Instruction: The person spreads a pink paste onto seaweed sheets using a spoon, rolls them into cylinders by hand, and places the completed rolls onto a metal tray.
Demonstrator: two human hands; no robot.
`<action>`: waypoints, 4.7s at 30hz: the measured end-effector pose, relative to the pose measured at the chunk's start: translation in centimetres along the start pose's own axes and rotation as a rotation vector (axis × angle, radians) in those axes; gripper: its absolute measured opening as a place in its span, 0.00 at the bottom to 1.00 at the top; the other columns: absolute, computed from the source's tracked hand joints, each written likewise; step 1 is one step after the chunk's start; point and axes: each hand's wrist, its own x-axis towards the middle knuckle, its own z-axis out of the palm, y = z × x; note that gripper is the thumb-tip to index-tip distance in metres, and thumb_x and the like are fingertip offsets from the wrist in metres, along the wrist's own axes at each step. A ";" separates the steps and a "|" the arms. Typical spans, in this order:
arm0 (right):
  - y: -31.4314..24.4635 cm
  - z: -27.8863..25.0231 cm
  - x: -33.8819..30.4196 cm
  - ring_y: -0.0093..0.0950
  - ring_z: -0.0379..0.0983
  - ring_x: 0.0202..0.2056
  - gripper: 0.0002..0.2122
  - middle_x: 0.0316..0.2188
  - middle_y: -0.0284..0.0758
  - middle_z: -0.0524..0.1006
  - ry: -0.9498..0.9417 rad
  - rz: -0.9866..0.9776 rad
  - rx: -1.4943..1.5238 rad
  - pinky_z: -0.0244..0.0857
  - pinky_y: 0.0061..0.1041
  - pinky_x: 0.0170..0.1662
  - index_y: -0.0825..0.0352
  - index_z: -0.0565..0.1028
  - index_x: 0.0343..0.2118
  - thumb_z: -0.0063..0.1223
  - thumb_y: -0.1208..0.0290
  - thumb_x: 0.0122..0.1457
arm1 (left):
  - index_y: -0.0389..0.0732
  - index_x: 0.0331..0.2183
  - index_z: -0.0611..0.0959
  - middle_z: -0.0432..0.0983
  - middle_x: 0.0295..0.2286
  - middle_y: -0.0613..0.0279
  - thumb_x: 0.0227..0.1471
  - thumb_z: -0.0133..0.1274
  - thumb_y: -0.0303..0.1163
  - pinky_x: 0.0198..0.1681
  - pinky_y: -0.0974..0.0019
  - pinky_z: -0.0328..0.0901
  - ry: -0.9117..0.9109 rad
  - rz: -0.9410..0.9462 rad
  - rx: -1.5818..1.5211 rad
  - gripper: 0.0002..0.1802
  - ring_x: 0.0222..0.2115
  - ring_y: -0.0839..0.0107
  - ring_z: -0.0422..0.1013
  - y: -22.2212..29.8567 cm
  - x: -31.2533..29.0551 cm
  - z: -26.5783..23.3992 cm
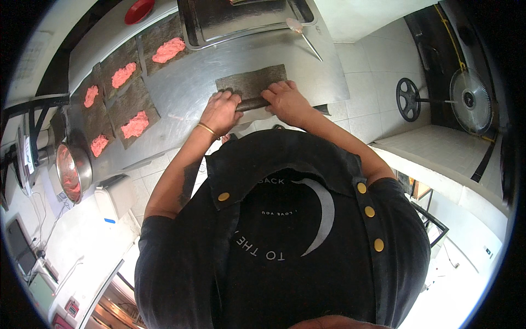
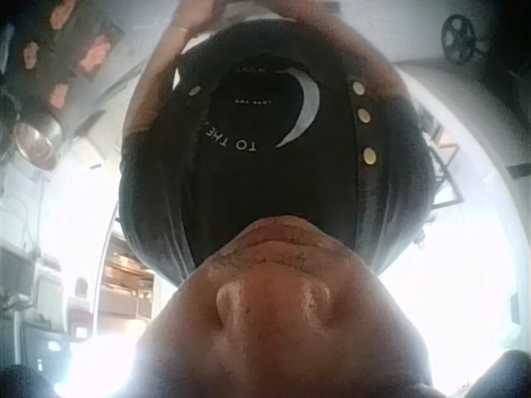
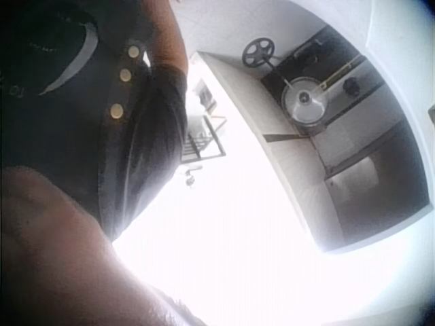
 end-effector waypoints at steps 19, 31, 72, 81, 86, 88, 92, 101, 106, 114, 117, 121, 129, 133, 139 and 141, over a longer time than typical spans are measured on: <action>-1.1 0.9 1.0 0.40 0.72 0.53 0.14 0.46 0.38 0.77 0.049 -0.134 0.032 0.67 0.43 0.56 0.61 0.79 0.50 0.52 0.67 0.62 | 0.37 0.48 0.84 0.82 0.41 0.53 0.51 0.66 0.32 0.50 0.54 0.70 0.343 0.200 -0.012 0.22 0.43 0.53 0.76 0.0 -1.6 1.6; -1.4 1.4 0.2 0.39 0.70 0.55 0.21 0.51 0.37 0.75 0.110 -0.193 -0.002 0.64 0.40 0.59 0.62 0.75 0.58 0.50 0.71 0.61 | 0.39 0.47 0.85 0.82 0.42 0.55 0.54 0.62 0.33 0.51 0.53 0.70 0.294 0.169 -0.029 0.19 0.44 0.52 0.76 0.1 -0.3 2.0; 0.6 1.9 -4.8 0.46 0.67 0.55 0.29 0.53 0.45 0.74 0.264 0.554 0.271 0.58 0.48 0.58 0.65 0.74 0.61 0.66 0.60 0.57 | 0.45 0.46 0.84 0.79 0.39 0.59 0.54 0.64 0.40 0.47 0.51 0.70 0.346 0.354 0.040 0.19 0.43 0.55 0.75 6.4 7.1 4.0; -2.1 1.7 -5.4 0.46 0.64 0.58 0.35 0.57 0.44 0.71 0.192 0.724 0.319 0.57 0.51 0.59 0.62 0.70 0.65 0.66 0.57 0.53 | 0.42 0.44 0.84 0.80 0.38 0.57 0.56 0.61 0.40 0.47 0.50 0.71 0.259 0.309 -0.035 0.16 0.42 0.52 0.74 7.1 8.6 4.1; -1.2 1.5 -7.4 0.47 0.65 0.58 0.31 0.55 0.44 0.72 0.191 0.707 0.465 0.60 0.49 0.60 0.62 0.75 0.60 0.67 0.59 0.52 | 0.41 0.46 0.84 0.81 0.40 0.55 0.57 0.61 0.41 0.48 0.50 0.71 0.226 0.287 -0.051 0.18 0.44 0.51 0.74 7.1 8.8 3.8; -0.4 1.0 -8.5 0.46 0.67 0.57 0.29 0.53 0.45 0.73 0.203 0.696 0.534 0.61 0.45 0.60 0.62 0.76 0.59 0.67 0.62 0.53 | 0.41 0.48 0.84 0.81 0.41 0.55 0.57 0.61 0.41 0.49 0.50 0.70 0.210 0.287 -0.044 0.20 0.45 0.50 0.74 7.1 8.5 3.7; 0.3 -0.5 -8.9 0.45 0.70 0.56 0.28 0.51 0.46 0.75 0.208 0.743 0.803 0.65 0.40 0.60 0.62 0.75 0.60 0.66 0.67 0.54 | 0.40 0.52 0.82 0.80 0.44 0.52 0.55 0.62 0.41 0.52 0.50 0.69 0.208 0.292 -0.107 0.25 0.47 0.49 0.74 6.8 7.8 3.3; -0.8 -0.6 -4.9 0.45 0.61 0.64 0.31 0.60 0.44 0.70 0.235 0.374 0.029 0.54 0.51 0.64 0.63 0.75 0.60 0.67 0.54 0.55 | 0.41 0.50 0.83 0.80 0.43 0.53 0.51 0.65 0.41 0.53 0.50 0.69 0.314 0.152 -0.065 0.26 0.47 0.49 0.74 4.3 3.8 2.8; -1.9 0.8 -1.6 0.44 0.58 0.67 0.29 0.63 0.41 0.68 0.124 0.188 -0.073 0.51 0.52 0.66 0.62 0.77 0.58 0.63 0.50 0.57 | 0.42 0.45 0.85 0.80 0.38 0.56 0.49 0.66 0.39 0.50 0.51 0.69 0.390 0.121 -0.083 0.21 0.44 0.52 0.75 2.9 2.4 3.2; 1.3 -1.8 -3.0 0.43 0.58 0.67 0.26 0.62 0.40 0.69 0.038 0.268 -0.134 0.51 0.51 0.67 0.64 0.79 0.52 0.64 0.51 0.57 | 0.40 0.46 0.86 0.82 0.41 0.54 0.50 0.67 0.39 0.53 0.51 0.69 0.358 0.096 -0.042 0.22 0.46 0.50 0.75 0.6 0.1 2.5; 2.1 -2.0 -3.4 0.43 0.61 0.64 0.26 0.59 0.40 0.71 0.081 0.224 -0.146 0.52 0.51 0.65 0.62 0.78 0.54 0.66 0.53 0.56 | 0.39 0.47 0.86 0.81 0.43 0.53 0.49 0.68 0.39 0.55 0.51 0.68 0.342 0.056 -0.037 0.24 0.47 0.50 0.74 -0.3 -1.3 2.0; 0.7 -0.4 -1.4 0.43 0.67 0.59 0.27 0.54 0.40 0.75 0.041 0.072 0.013 0.56 0.50 0.63 0.61 0.77 0.56 0.66 0.54 0.56 | 0.40 0.48 0.86 0.80 0.43 0.52 0.49 0.68 0.39 0.55 0.51 0.68 0.266 0.026 -0.059 0.24 0.48 0.50 0.74 -0.5 -1.4 1.2; -1.6 0.4 2.0 0.46 0.70 0.56 0.22 0.50 0.40 0.76 -0.069 0.066 0.065 0.65 0.52 0.57 0.60 0.77 0.52 0.67 0.60 0.56 | 0.42 0.44 0.84 0.78 0.41 0.53 0.47 0.69 0.40 0.57 0.51 0.65 0.046 -0.011 0.005 0.23 0.50 0.50 0.72 0.7 0.3 -0.4; -1.7 0.1 2.5 0.47 0.69 0.57 0.20 0.49 0.40 0.76 -0.125 0.087 0.059 0.65 0.53 0.57 0.60 0.77 0.49 0.67 0.60 0.56 | 0.42 0.44 0.83 0.78 0.40 0.54 0.47 0.69 0.41 0.57 0.49 0.64 0.084 -0.024 -0.013 0.23 0.49 0.51 0.72 1.0 0.7 0.5; -1.5 0.1 2.6 0.45 0.70 0.58 0.20 0.50 0.40 0.76 -0.146 0.081 0.060 0.64 0.54 0.58 0.61 0.78 0.49 0.66 0.58 0.57 | 0.42 0.43 0.83 0.79 0.40 0.56 0.46 0.70 0.39 0.56 0.50 0.65 0.023 0.047 -0.063 0.23 0.49 0.52 0.73 -0.5 0.6 0.0; -1.4 0.0 2.6 0.44 0.70 0.58 0.20 0.50 0.40 0.76 -0.159 0.087 0.059 0.64 0.54 0.58 0.61 0.78 0.50 0.65 0.57 0.57 | 0.42 0.43 0.84 0.80 0.42 0.57 0.44 0.71 0.38 0.55 0.51 0.66 -0.027 0.054 -0.067 0.23 0.50 0.53 0.73 -0.9 0.8 -0.6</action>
